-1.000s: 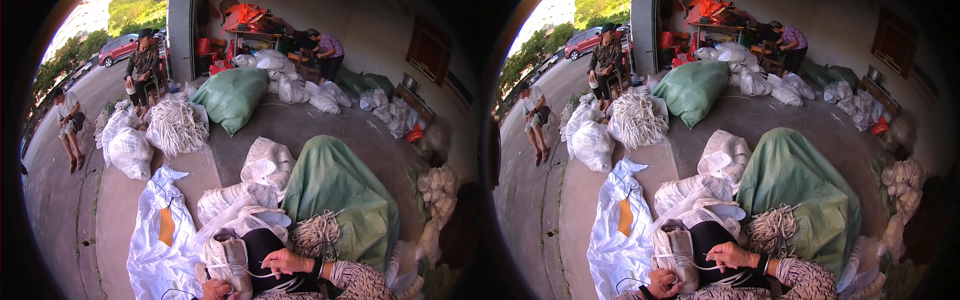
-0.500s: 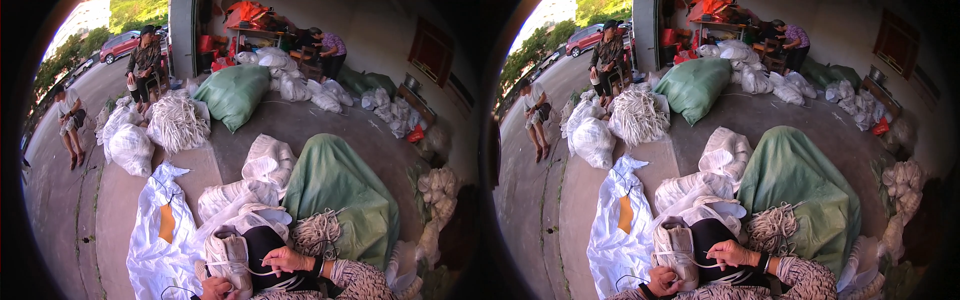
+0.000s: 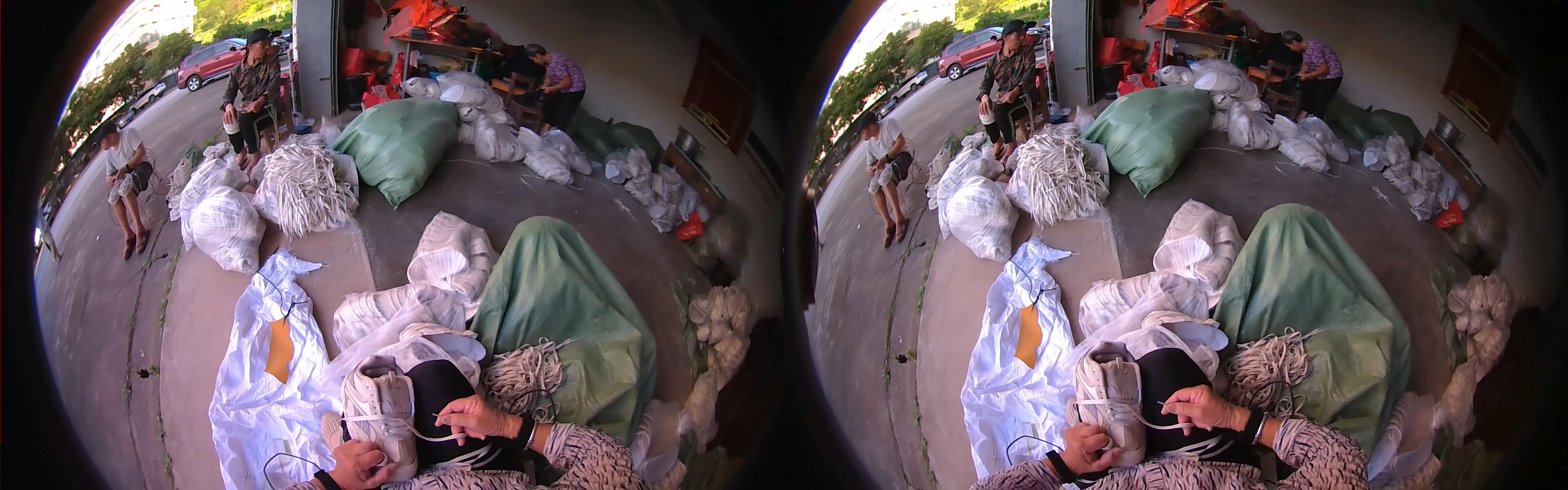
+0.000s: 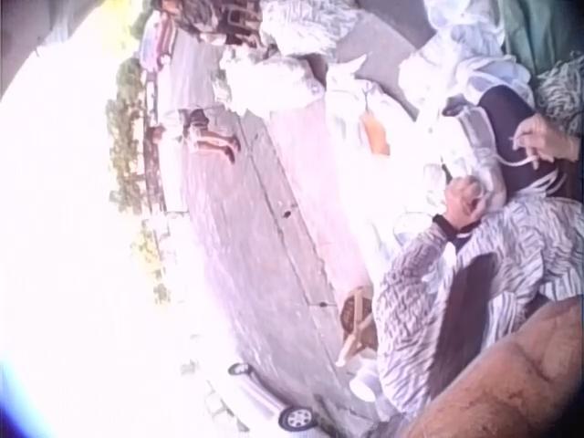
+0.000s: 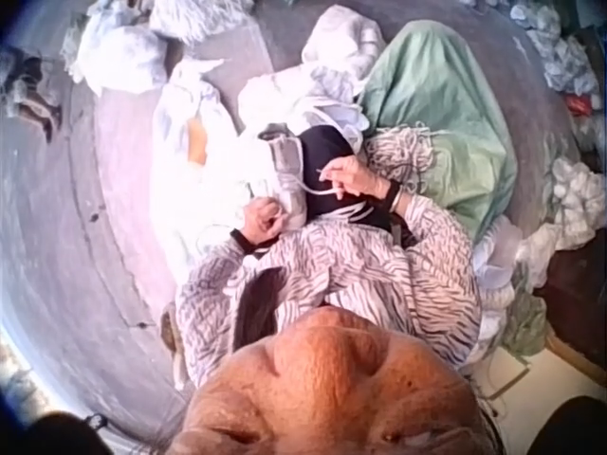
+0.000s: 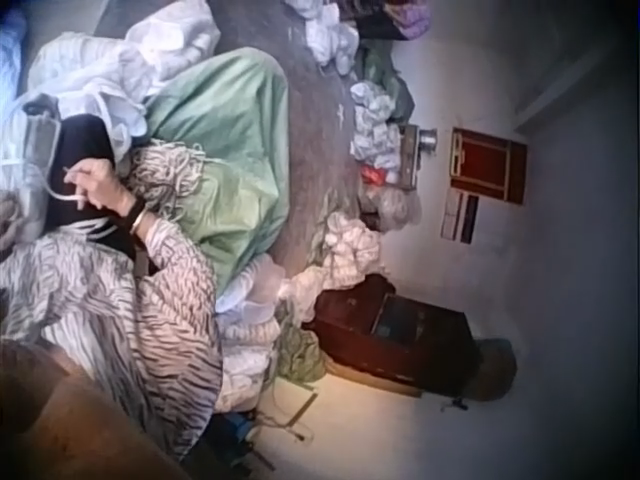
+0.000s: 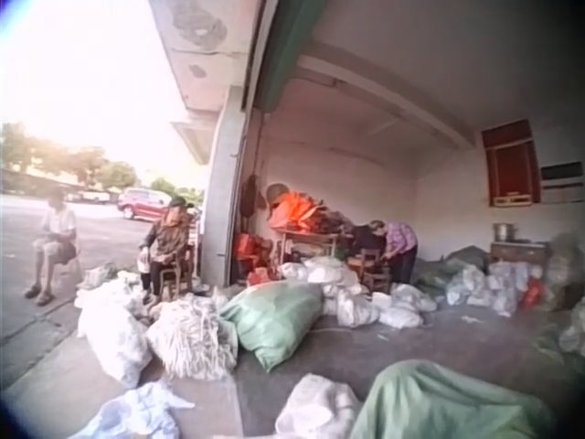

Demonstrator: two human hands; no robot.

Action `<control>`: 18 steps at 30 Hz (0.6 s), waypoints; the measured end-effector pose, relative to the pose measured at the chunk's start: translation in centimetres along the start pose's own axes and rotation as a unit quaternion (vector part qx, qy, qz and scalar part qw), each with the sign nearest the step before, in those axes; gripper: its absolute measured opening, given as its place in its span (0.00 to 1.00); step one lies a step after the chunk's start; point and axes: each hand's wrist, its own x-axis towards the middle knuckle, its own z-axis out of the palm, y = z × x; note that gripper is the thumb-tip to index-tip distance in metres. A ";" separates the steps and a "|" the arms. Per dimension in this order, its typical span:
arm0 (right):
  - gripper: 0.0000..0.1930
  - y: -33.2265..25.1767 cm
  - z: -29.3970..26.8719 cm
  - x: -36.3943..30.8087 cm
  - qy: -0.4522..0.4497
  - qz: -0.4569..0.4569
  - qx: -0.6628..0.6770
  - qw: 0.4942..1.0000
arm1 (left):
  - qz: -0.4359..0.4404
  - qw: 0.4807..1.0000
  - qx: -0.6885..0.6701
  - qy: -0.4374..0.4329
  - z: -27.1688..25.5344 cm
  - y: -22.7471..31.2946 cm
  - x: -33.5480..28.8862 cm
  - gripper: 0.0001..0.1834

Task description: Lacing a white sneaker by hand in a workshop environment.

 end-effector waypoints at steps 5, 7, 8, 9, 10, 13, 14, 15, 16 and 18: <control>0.11 -0.1 0.1 -0.1 -0.006 0.008 -0.016 1.000 | 0.001 1.000 0.002 -0.005 0.0 -0.1 -0.2 0.14; 0.11 -0.1 0.1 -0.1 0.010 0.018 -0.021 1.000 | 0.004 1.000 0.009 -0.011 0.0 -0.1 -0.2 0.14; 0.11 -0.1 0.1 -0.2 0.010 0.017 -0.024 1.000 | 0.001 1.000 0.002 -0.004 0.1 -0.1 -0.3 0.14; 0.11 -0.1 0.0 -0.2 0.001 -0.004 -0.016 1.000 | -0.002 1.000 -0.006 0.003 0.1 -0.1 -0.3 0.14; 0.11 -0.1 0.0 -0.2 -0.003 -0.002 -0.016 1.000 | -0.001 1.000 -0.006 0.003 0.1 -0.1 -0.3 0.14; 0.12 0.0 -0.1 -0.2 -0.011 -0.008 -0.014 1.000 | -0.003 1.000 -0.005 0.002 0.1 -0.1 -0.2 0.14; 0.12 0.0 -0.1 -0.2 -0.001 0.016 -0.022 1.000 | -0.001 1.000 -0.004 0.003 0.1 0.0 -0.2 0.14; 0.12 0.0 -0.1 -0.2 -0.014 -0.015 -0.011 1.000 | 0.002 1.000 -0.002 0.004 0.1 0.0 -0.2 0.14; 0.12 0.0 -0.1 -0.2 -0.016 -0.013 -0.013 1.000 | 0.002 1.000 -0.002 0.004 0.1 0.0 -0.1 0.14; 0.12 0.0 -0.1 -0.3 -0.017 -0.012 -0.016 1.000 | 0.001 1.000 -0.002 0.004 0.1 0.1 -0.1 0.15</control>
